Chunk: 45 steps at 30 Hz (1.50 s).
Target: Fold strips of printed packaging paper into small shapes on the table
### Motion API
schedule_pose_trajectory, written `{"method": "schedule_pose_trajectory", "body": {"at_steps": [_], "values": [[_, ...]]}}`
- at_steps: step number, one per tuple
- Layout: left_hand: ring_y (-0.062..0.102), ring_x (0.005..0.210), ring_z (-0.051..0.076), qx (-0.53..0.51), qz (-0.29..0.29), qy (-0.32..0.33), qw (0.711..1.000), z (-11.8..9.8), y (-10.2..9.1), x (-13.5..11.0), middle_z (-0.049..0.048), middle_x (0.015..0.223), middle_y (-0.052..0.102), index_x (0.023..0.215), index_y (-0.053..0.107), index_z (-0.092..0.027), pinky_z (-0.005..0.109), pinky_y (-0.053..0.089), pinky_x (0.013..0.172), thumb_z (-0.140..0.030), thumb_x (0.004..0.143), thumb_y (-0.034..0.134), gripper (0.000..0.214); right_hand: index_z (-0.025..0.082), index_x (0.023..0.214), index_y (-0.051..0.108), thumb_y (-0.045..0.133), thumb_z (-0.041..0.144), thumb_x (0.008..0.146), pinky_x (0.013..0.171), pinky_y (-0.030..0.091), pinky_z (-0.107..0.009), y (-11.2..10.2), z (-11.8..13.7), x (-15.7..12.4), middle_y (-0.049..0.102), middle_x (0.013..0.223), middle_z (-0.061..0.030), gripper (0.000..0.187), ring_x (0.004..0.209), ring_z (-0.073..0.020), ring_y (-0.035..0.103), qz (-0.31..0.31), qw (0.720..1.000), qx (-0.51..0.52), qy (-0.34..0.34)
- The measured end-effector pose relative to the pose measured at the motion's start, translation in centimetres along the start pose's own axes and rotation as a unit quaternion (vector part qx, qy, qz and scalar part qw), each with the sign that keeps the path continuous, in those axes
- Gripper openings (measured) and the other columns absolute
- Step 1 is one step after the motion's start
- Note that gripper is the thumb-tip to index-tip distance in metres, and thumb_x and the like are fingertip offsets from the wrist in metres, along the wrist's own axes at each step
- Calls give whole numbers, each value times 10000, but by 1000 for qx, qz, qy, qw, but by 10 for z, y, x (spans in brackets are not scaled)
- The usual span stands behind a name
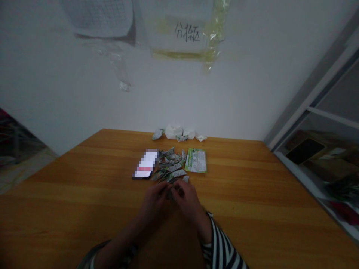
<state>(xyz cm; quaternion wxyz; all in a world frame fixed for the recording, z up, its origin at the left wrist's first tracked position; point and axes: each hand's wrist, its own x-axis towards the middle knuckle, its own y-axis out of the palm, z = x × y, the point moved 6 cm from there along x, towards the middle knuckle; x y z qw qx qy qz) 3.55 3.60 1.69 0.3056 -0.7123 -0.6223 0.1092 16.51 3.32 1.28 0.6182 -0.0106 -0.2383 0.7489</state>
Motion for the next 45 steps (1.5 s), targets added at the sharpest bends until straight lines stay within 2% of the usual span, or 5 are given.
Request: {"method": "schedule_pose_trajectory", "body": {"at_steps": [12,17,22,34,45], "values": [[478,556,145,-71,-50,-28,996,-2,0,0,-21,581,507,639,506,-192,236,343,526,-372,895,466,315,208,806,493,481,385,934,560,377,-227,5,-5,-6,491,693,32,219,620,-130,480,-79,996,42,2],[537,604,157,-112,-87,-40,989,-2,-5,0,-9,634,572,700,554,-188,239,404,572,-370,904,456,291,224,827,471,452,462,938,512,411,-223,2,-11,-6,515,708,26,263,574,-131,494,-127,982,133,35],[593,660,186,-131,-154,-66,977,15,-16,2,23,702,640,751,606,-184,271,463,617,-405,899,463,303,209,890,549,477,484,923,477,434,-226,3,-9,-3,565,746,-1,285,554,-137,519,-104,974,195,48],[594,649,181,-145,-202,-91,964,20,-24,-3,18,694,632,760,594,-186,260,476,597,-418,905,463,303,213,904,572,577,337,884,672,500,-260,-1,6,-7,643,882,-46,126,806,-183,613,-66,995,14,-74],[635,697,191,-48,-181,-41,981,-1,-26,-6,31,757,687,800,612,-197,275,467,656,-309,907,447,227,261,1191,656,683,250,823,836,536,-379,0,16,-9,688,1079,-93,369,968,-248,645,-44,979,-159,-117]]}}
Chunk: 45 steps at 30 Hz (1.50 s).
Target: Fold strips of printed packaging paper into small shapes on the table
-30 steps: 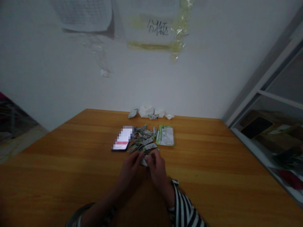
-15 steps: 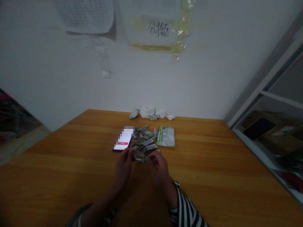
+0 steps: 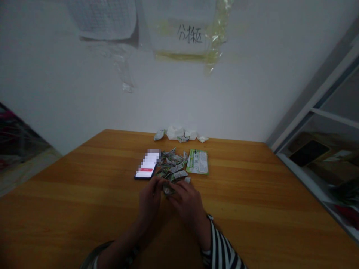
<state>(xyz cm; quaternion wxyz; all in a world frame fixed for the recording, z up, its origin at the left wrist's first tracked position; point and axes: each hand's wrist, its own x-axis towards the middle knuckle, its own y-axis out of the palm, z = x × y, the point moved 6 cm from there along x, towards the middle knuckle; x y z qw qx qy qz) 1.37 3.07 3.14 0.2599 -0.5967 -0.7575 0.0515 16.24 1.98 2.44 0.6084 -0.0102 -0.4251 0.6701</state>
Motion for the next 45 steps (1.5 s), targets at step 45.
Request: {"method": "schedule_pose_trajectory", "body": {"at_steps": [45], "values": [[703,992,256,-504,155,-280,802,26,41,-2,112,1061,752,990,731,-146,363,523,933,-352,675,819,386,168,848,729,727,347,755,614,537,-275,-3,-30,-6,740,774,-42,201,676,-180,678,-159,892,344,248]]}}
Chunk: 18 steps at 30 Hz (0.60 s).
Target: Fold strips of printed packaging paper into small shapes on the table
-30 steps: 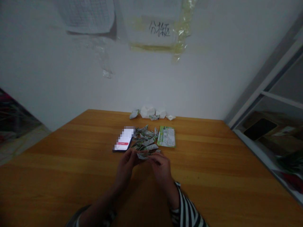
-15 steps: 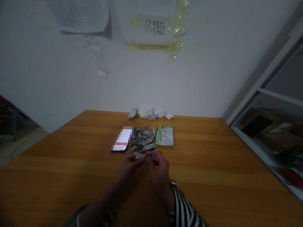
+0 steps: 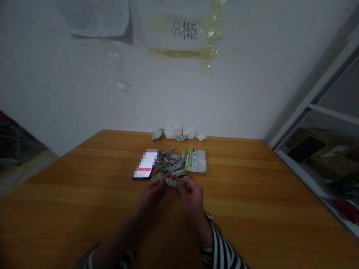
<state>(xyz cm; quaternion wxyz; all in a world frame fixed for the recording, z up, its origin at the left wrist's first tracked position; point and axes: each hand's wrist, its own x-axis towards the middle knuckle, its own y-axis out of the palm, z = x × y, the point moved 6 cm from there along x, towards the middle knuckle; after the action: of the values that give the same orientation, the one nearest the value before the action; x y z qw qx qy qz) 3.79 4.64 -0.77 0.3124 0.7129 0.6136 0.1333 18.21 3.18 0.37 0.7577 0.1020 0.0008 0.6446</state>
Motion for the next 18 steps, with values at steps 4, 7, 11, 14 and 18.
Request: {"method": "schedule_pose_trajectory", "body": {"at_steps": [4,7,11,14,18], "values": [[716,935,241,2,-32,25,999,2,-3,-1,104,944,774,913,739,-126,340,524,913,-343,659,830,346,155,714,702,750,340,714,580,527,-271,2,-7,-3,712,640,-24,192,576,-168,653,-22,999,18,23],[722,889,235,10,-45,40,998,2,-4,-2,96,891,777,906,737,-131,346,529,886,-382,654,827,367,160,712,697,727,325,735,591,533,-273,3,-8,-8,716,649,-27,169,597,-179,667,-41,999,5,18],[721,854,231,113,-7,67,991,-6,1,0,87,875,778,896,749,-137,339,530,857,-396,688,794,335,166,739,696,698,332,770,602,531,-270,-2,-5,-12,725,678,-37,169,639,-193,684,-63,996,-60,-18],[716,791,216,192,-12,80,978,-10,-1,1,57,797,777,811,757,-147,312,539,798,-356,660,810,263,171,738,685,675,342,794,606,529,-267,-2,-3,-11,718,680,-37,180,640,-188,678,-48,994,-93,-40],[673,602,178,225,-53,96,968,-13,-9,-1,24,625,737,630,725,-150,274,535,644,-348,638,807,214,174,778,677,717,353,766,630,548,-289,9,-8,-8,728,734,-44,184,687,-208,694,34,996,-79,-9]]}}
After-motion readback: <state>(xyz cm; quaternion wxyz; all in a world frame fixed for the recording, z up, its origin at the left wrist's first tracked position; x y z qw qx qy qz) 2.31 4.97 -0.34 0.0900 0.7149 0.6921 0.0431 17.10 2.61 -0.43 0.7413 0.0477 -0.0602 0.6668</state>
